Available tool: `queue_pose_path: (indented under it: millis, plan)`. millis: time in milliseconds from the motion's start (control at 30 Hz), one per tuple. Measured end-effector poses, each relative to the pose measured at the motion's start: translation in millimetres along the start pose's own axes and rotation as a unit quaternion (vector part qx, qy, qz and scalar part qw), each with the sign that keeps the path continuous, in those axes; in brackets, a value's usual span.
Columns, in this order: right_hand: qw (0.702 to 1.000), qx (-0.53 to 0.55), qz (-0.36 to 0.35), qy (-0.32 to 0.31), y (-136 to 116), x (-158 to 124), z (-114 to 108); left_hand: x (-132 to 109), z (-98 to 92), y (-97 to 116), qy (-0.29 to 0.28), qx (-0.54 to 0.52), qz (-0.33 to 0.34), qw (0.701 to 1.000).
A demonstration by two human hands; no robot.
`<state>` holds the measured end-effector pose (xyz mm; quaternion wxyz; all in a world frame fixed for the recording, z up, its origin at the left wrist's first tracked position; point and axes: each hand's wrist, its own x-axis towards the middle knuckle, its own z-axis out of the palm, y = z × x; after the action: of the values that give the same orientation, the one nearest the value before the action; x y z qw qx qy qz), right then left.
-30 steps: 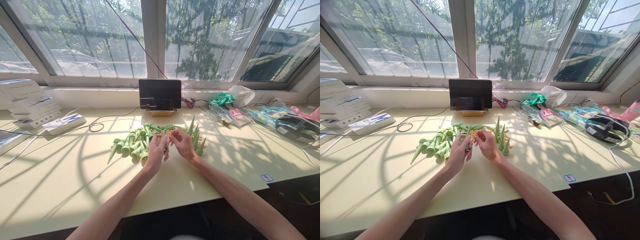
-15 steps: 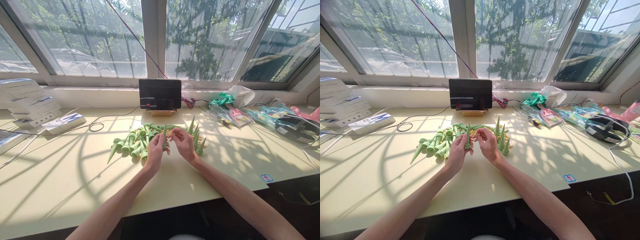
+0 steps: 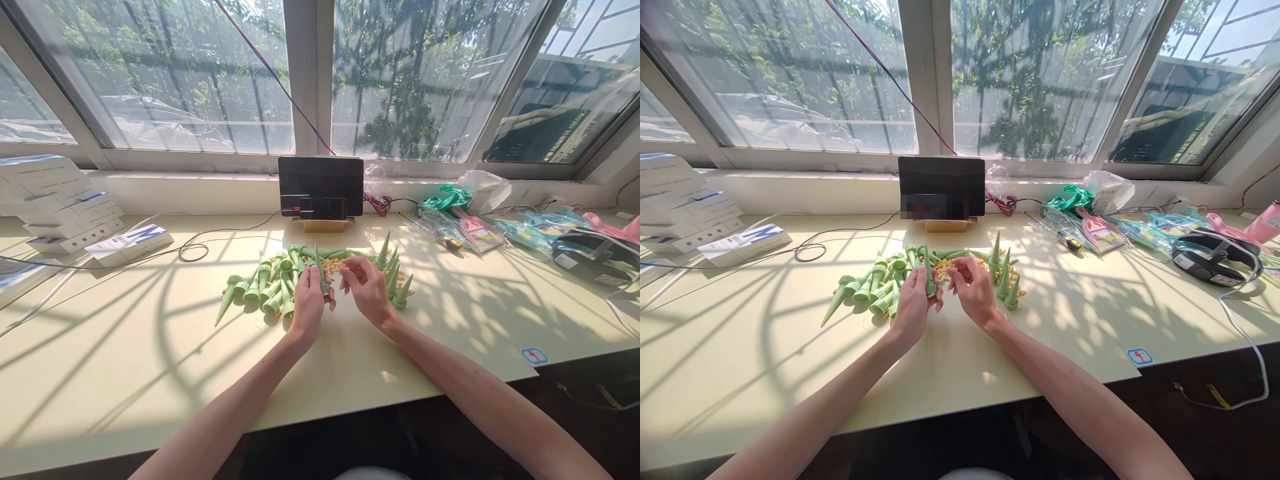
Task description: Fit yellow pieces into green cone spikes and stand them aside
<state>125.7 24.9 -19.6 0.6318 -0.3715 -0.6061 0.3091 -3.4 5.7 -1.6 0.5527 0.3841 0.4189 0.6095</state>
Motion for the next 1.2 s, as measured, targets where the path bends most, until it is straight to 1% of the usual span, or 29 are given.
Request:
queue_pose_path:
  millis: [433,633,800,1200]
  plan:
    - [0.999,-0.032,-0.022,-0.026,-1.6,-2.8,1.4,0.2,-2.3,-0.9,-0.032,0.006,0.006,0.999]
    - [0.998,-0.041,-0.036,-0.040,-5.3,-4.1,1.5,-1.5,-1.4,1.0,-0.036,0.009,0.003,0.999]
    - [0.997,-0.042,-0.033,-0.059,-5.8,-4.4,1.2,-2.2,-0.1,3.0,-0.040,0.007,0.001,0.999]
    - [0.996,-0.066,-0.024,-0.059,-8.1,-4.1,1.4,-1.6,-0.5,0.9,-0.039,0.014,0.010,0.999]
